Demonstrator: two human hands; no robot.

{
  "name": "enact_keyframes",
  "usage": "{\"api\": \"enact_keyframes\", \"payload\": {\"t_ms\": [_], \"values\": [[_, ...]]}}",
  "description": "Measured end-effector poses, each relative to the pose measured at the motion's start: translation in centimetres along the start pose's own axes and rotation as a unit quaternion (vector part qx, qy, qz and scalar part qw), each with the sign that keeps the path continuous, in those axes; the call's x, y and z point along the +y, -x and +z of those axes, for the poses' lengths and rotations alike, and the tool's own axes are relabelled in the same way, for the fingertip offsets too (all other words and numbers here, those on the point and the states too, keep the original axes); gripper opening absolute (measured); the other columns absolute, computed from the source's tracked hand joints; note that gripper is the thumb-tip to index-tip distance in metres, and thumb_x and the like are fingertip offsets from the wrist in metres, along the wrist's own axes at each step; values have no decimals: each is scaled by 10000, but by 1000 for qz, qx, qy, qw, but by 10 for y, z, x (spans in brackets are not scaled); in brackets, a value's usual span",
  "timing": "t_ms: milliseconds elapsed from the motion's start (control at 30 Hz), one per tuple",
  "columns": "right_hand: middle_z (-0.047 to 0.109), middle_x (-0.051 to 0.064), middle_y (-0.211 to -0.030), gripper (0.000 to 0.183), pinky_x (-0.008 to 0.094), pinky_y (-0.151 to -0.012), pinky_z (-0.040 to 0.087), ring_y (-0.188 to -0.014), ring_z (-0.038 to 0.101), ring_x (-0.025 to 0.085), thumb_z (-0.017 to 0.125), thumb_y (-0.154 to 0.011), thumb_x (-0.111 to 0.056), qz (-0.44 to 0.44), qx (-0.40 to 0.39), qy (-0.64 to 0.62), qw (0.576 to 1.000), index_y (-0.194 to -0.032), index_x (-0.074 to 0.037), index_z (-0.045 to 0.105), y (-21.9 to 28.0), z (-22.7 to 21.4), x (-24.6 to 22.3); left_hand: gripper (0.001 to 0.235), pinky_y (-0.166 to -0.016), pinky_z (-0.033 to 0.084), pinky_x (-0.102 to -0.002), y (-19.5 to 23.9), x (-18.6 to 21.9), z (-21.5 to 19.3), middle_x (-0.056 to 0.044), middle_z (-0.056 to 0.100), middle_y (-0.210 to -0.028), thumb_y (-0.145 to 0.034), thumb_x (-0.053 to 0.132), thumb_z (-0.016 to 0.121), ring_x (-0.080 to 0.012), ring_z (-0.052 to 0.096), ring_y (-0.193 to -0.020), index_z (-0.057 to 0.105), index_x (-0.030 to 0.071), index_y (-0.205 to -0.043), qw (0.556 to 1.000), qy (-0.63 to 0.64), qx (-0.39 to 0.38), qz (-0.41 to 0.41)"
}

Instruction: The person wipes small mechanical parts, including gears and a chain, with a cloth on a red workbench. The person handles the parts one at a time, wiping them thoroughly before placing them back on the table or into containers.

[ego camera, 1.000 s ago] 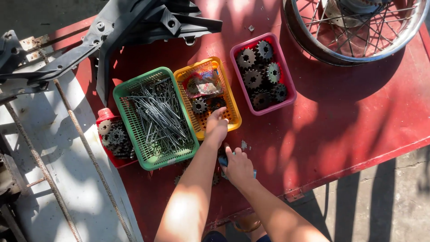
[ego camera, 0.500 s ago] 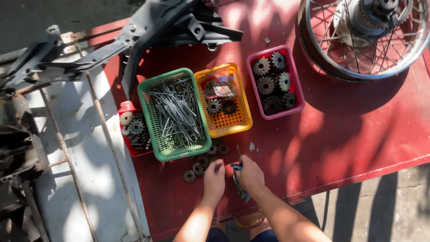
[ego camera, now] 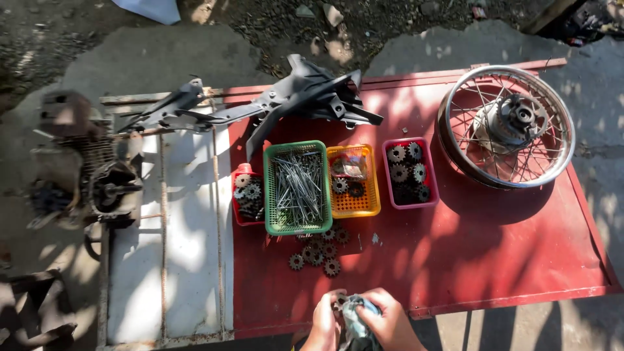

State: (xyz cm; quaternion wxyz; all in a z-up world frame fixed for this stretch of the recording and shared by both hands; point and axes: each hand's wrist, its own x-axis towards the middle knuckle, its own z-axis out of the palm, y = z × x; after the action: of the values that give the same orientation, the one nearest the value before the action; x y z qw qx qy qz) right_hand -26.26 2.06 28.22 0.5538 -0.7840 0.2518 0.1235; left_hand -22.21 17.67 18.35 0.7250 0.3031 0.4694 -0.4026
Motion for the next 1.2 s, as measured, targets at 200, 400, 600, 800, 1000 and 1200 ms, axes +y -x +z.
{"api": "enact_keyframes", "payload": {"t_ms": [200, 400, 600, 800, 1000, 1200], "values": [[761, 7, -1012, 228, 260, -794, 575, -877, 724, 157, 731, -742, -73, -57, 21, -6, 998, -966, -74, 773, 28, -7, -46, 404, -736, 460, -307, 68, 11, 48, -115, 713, -1080, -938, 268, 467, -211, 598, -921, 791, 81, -1092, 975, -188, 0, 117], [694, 68, -1171, 452, 354, -895, 500, -1016, 632, 278, 631, -738, -118, -177, 83, 130, 972, -1182, -135, 714, 48, -18, -52, 433, -957, 450, -349, 161, -19, 96, -137, 637, -1167, -1081, 295, 363, -208, 565, -1045, 611, -7, -1266, 980, -122, -80, 138], [797, 44, -1108, 488, 318, -850, 595, -927, 757, 218, 687, -678, -94, -125, 118, 42, 984, -1165, -88, 704, 85, -51, -108, 521, -1063, 425, -334, 202, -27, 124, -92, 627, -1362, -1062, 372, 348, -208, 576, -1187, 595, 87, -1421, 949, -230, -79, 203], [796, 63, -1108, 354, 311, -895, 567, -991, 741, 205, 668, -726, -52, -234, 90, 39, 967, -1060, -51, 783, 77, -82, -125, 485, -966, 434, -376, 205, -35, 140, -137, 600, -1150, -1089, 388, 375, -200, 535, -1020, 585, 29, -1338, 970, -83, -164, 162], [755, -2, -1098, 398, 276, -834, 561, -961, 713, 170, 697, -639, 51, -272, 108, 48, 955, -1007, -65, 792, 83, -79, -146, 523, -930, 435, -324, 239, -13, 162, -133, 638, -1134, -1085, 426, 387, -191, 545, -1004, 643, -4, -1236, 962, -103, -159, 196], [803, 53, -1037, 355, 292, -854, 588, -919, 737, 192, 623, -692, 34, -234, 128, 27, 963, -1010, -9, 777, 75, -81, -153, 514, -930, 456, -329, 231, -10, 166, -129, 612, -1164, -1095, 392, 359, -182, 546, -1016, 617, 1, -1306, 955, -129, -168, 207]]}}
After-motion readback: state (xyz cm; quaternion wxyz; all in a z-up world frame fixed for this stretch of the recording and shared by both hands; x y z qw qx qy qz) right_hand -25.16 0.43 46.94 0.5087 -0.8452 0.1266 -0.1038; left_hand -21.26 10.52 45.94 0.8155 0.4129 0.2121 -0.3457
